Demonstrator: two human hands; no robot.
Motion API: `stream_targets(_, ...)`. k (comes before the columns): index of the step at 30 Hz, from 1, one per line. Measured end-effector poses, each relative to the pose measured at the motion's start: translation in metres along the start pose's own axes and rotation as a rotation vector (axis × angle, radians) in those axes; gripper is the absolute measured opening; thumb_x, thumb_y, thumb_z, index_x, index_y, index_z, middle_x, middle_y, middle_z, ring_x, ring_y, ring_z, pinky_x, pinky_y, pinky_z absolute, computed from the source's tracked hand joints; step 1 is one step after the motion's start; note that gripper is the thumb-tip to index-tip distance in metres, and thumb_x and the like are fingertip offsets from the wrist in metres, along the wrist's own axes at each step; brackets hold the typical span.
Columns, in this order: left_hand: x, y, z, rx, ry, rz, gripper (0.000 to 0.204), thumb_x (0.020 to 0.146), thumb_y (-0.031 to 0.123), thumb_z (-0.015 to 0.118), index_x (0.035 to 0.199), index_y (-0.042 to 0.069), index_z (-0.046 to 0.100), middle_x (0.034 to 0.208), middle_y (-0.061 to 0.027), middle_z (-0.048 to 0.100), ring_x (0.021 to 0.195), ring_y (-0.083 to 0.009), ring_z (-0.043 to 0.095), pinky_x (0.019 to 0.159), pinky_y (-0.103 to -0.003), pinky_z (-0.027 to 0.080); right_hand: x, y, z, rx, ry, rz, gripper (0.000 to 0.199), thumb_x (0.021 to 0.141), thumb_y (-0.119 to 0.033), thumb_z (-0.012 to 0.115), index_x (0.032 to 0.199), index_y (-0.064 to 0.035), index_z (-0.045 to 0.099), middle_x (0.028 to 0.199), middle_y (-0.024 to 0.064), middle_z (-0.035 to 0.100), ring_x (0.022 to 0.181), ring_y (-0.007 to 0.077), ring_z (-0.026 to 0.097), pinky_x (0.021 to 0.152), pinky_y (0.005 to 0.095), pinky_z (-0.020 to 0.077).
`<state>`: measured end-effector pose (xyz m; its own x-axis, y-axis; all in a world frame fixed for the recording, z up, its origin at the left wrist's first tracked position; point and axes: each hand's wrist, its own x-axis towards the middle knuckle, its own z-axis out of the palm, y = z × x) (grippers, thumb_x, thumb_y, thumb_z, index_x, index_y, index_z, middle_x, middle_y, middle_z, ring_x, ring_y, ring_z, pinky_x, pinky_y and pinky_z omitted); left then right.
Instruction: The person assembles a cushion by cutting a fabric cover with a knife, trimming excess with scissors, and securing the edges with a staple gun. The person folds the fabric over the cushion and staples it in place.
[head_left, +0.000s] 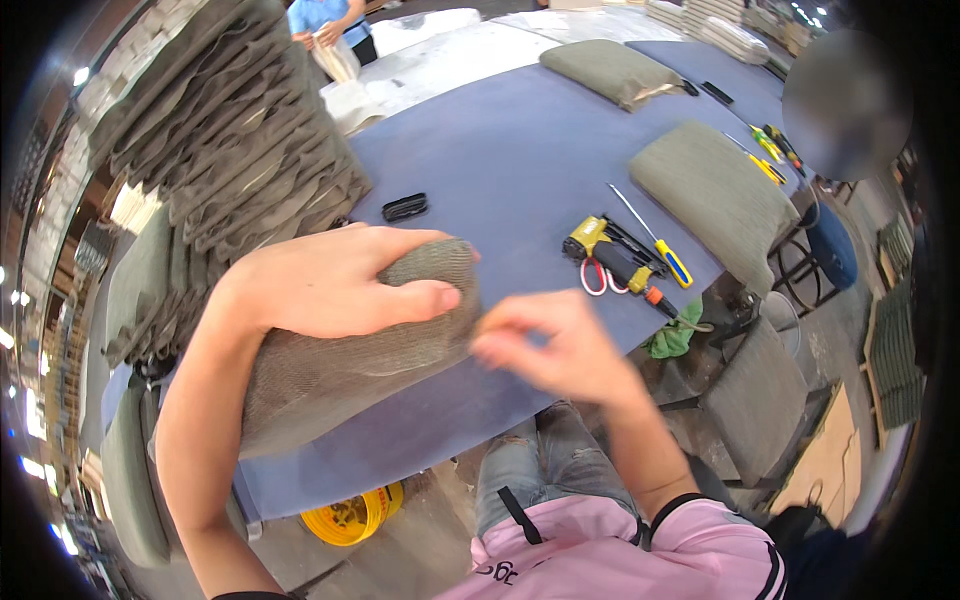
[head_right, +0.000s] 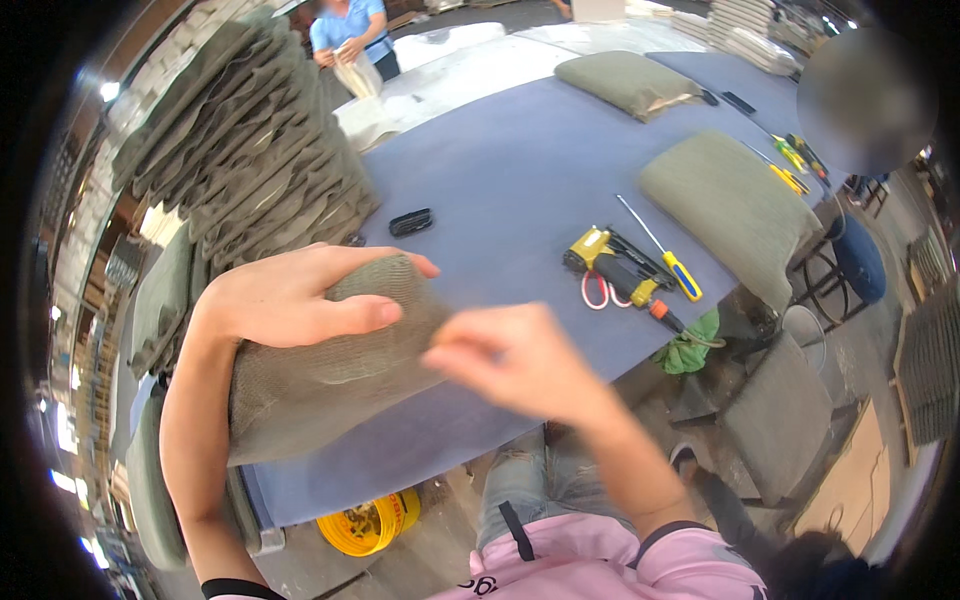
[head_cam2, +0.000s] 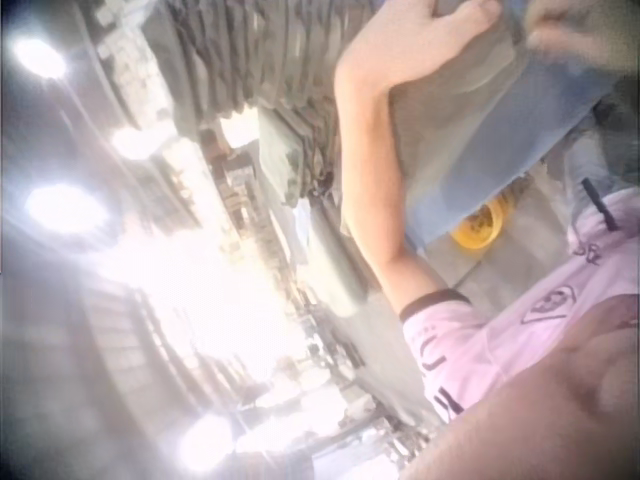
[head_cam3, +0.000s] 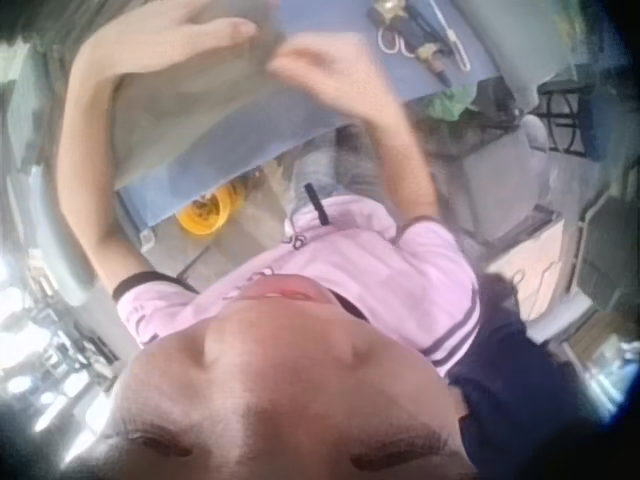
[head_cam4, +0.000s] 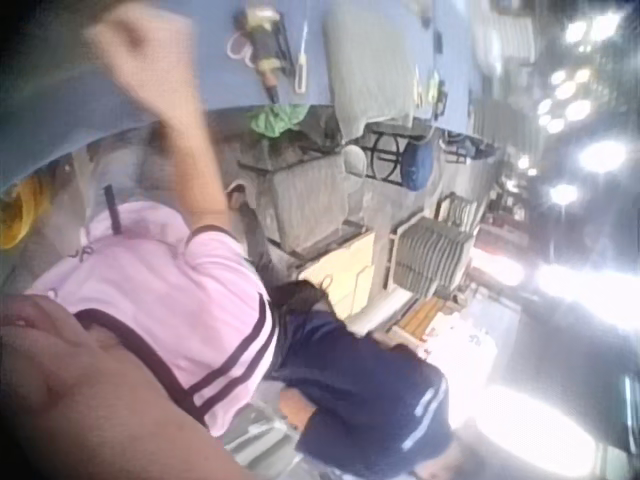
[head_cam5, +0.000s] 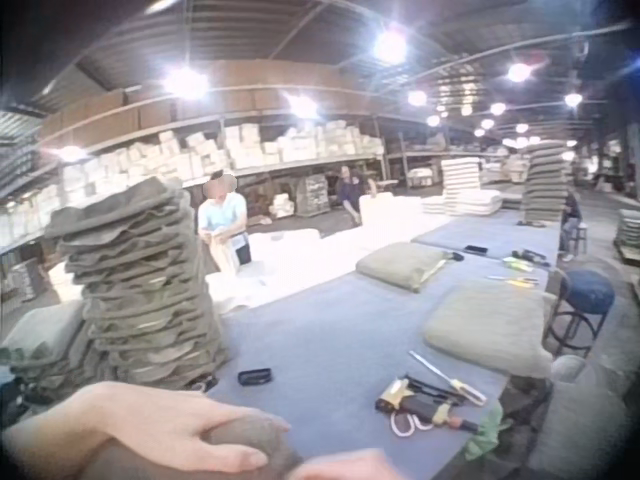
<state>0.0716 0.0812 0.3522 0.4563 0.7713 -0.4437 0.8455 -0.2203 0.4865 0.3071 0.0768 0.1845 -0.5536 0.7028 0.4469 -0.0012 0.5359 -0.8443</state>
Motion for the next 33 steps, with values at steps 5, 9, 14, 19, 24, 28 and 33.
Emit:
stream_targets(5, -0.005, 0.025, 0.013, 0.144, 0.106, 0.052, 0.056, 0.101, 0.042, 0.062, 0.149, 0.012, 0.061, 0.080, -0.0197, 0.074, 0.077, -0.0356, 0.073, 0.078, -0.044, 0.058, -0.045, 0.165, -0.157, -1.074, 0.455, 0.485, 0.045, 0.101, -0.044, 0.069, 0.123, -0.0048, 0.071, 0.131, 0.0206, 0.067, 0.105, 0.0436, 0.072, 0.089, 0.0540, 0.0568)
stream_targets(9, -0.014, 0.021, 0.029, 0.161, 0.180, 0.066, 0.056, 0.100, 0.041, 0.062, 0.146, 0.011, 0.062, 0.077, -0.0219, 0.072, 0.074, -0.0405, 0.073, 0.075, -0.047, 0.058, -0.072, 0.255, -0.244, -1.132, 0.115, 0.896, 0.055, 0.097, -0.056, 0.071, 0.115, -0.0040, 0.072, 0.111, 0.0231, 0.073, 0.107, 0.0440, 0.073, 0.091, 0.0546, 0.0554)
stream_targets(14, -0.015, 0.023, 0.046, 0.144, 0.223, 0.149, 0.055, 0.099, 0.041, 0.063, 0.144, 0.009, 0.063, 0.084, -0.0235, 0.075, 0.081, -0.0439, 0.073, 0.080, -0.050, 0.059, -0.091, 0.285, -0.302, -0.901, -0.060, 0.867, 0.053, 0.096, -0.055, 0.075, 0.105, -0.0030, 0.072, 0.087, 0.0134, 0.072, 0.087, 0.0311, 0.072, 0.075, 0.0463, 0.0565)
stream_targets(19, -0.021, 0.027, 0.058, 0.151, 0.248, 0.125, 0.056, 0.098, 0.040, 0.063, 0.143, 0.008, 0.064, 0.084, -0.0238, 0.075, 0.083, -0.0452, 0.074, 0.083, -0.051, 0.059, -0.080, 0.269, -0.301, -0.655, -0.131, 0.981, 0.046, 0.094, -0.046, 0.081, 0.107, -0.0047, 0.064, 0.083, 0.0066, 0.067, 0.075, 0.0163, 0.065, 0.066, 0.0375, 0.0538)
stream_targets(24, -0.021, 0.037, 0.062, 0.203, 0.258, 0.125, 0.059, 0.095, 0.042, 0.064, 0.143, 0.007, 0.064, 0.079, -0.0236, 0.074, 0.082, -0.0452, 0.073, 0.082, -0.050, 0.059, -0.063, 0.215, -0.294, -0.470, 0.216, 0.524, 0.038, 0.100, -0.038, 0.075, 0.120, -0.0092, 0.060, 0.088, 0.0034, 0.070, 0.066, 0.0107, 0.061, 0.056, 0.0306, 0.0474)
stream_targets(28, -0.024, 0.033, 0.069, 0.165, 0.267, 0.102, 0.059, 0.094, 0.043, 0.065, 0.141, 0.007, 0.065, 0.075, -0.0237, 0.072, 0.079, -0.0452, 0.073, 0.081, -0.050, 0.058, 0.015, 0.046, -0.204, 0.083, 0.443, 0.379, 0.032, 0.110, -0.035, 0.064, 0.131, -0.0123, 0.057, 0.094, 0.0021, 0.071, 0.059, 0.0027, 0.048, 0.048, 0.0218, 0.0343)
stream_targets(33, -0.032, 0.049, 0.077, 0.279, 0.302, -0.024, 0.056, 0.093, 0.045, 0.068, 0.131, 0.004, 0.072, 0.071, -0.0233, 0.070, 0.076, -0.0460, 0.071, 0.079, -0.052, 0.057, 0.058, -0.079, -0.130, 0.371, 0.301, -0.136, 0.024, 0.112, -0.033, 0.059, 0.125, -0.0129, 0.055, 0.095, 0.0058, 0.073, 0.058, 0.0042, 0.053, 0.045, 0.0194, 0.0357)
